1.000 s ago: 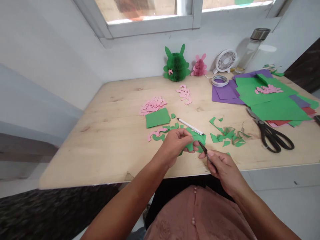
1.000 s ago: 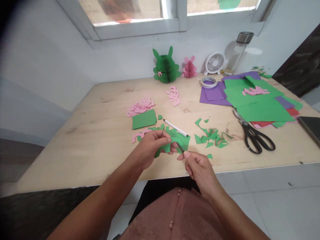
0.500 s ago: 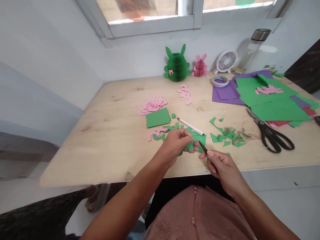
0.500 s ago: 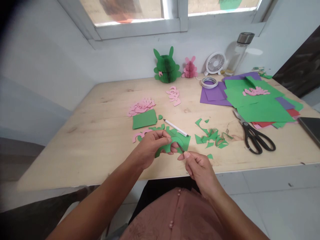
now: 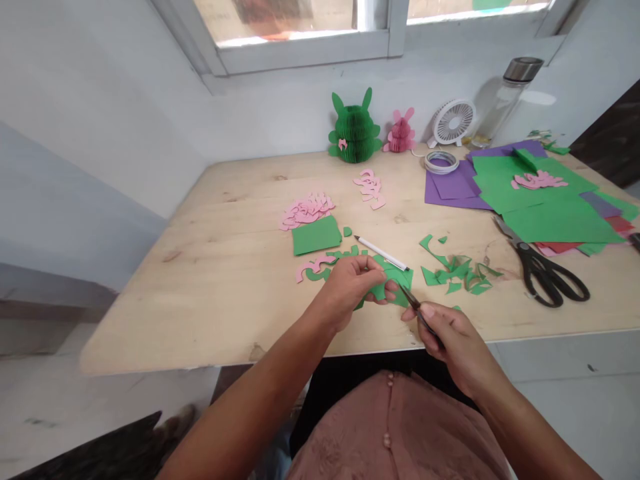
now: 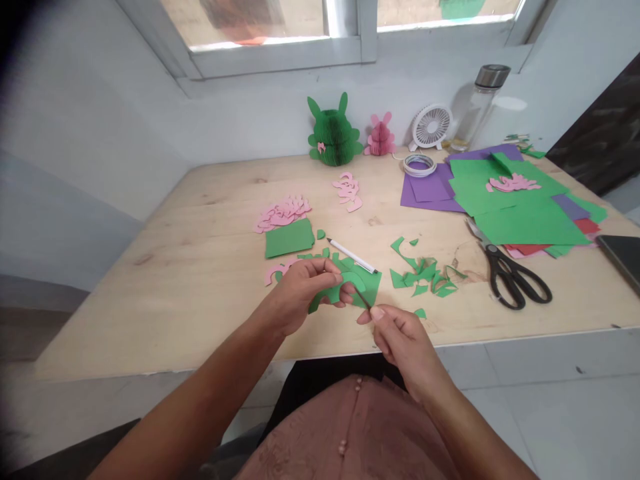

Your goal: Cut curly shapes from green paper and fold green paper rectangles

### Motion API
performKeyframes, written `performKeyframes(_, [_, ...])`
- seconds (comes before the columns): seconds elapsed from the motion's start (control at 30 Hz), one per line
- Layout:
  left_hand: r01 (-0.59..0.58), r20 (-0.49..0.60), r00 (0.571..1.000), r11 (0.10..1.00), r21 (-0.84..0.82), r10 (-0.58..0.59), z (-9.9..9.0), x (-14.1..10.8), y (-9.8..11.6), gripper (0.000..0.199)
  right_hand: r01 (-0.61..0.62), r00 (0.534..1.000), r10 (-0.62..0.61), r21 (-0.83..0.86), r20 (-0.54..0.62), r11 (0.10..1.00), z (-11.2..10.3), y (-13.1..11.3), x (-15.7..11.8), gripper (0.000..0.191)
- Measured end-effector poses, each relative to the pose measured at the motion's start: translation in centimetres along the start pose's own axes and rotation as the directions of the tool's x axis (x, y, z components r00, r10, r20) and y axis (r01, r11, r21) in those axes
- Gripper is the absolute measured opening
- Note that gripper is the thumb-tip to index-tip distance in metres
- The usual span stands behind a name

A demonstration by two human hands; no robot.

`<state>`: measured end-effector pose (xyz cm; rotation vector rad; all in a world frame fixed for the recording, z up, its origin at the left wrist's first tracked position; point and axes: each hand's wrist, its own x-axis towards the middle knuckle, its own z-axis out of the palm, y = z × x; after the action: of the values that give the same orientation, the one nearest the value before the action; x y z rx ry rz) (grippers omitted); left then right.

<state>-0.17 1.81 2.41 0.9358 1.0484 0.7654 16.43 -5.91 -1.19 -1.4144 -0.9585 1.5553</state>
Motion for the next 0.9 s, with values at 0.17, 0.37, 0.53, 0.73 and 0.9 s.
performKeyframes(0.17, [0.024, 0.027, 0.999, 0.999, 0.021, -0.024, 0.0, -0.2, 0.4, 0.013, 0.107, 0.985, -0.101, 0.033, -0.141, 0.994, -0.8, -0.6, 0.5, 0.042])
performKeyframes(0.37, [0.036, 0.151, 0.987, 0.997, 0.072, -0.047, -0.1, -0.2, 0.3, 0.012, 0.127, 0.983, -0.127, -0.013, -0.129, 0.992, -0.5, -1.2, 2.4, 0.032])
performKeyframes(0.53, [0.023, 0.162, 0.986, 0.993, 0.114, -0.041, -0.4, 0.0, 0.4, 0.011, 0.117, 0.985, -0.111, 0.04, -0.13, 0.992, 0.2, -1.4, 2.8, 0.031])
performKeyframes(0.73, [-0.133, -0.21, 0.965, 0.985, 0.111, 0.155, -1.3, -0.4, -1.2, 0.019, 0.131, 0.962, -0.084, 0.171, -0.26, 0.977, 1.0, -1.5, 2.9, 0.033])
performKeyframes(0.9, [-0.332, -0.465, 0.764, 0.891, 0.31, 0.446, -1.6, -2.1, -2.9, 0.009, 0.158, 0.96, -0.1, 0.209, -0.263, 0.965, 1.5, -1.1, 2.9, 0.031])
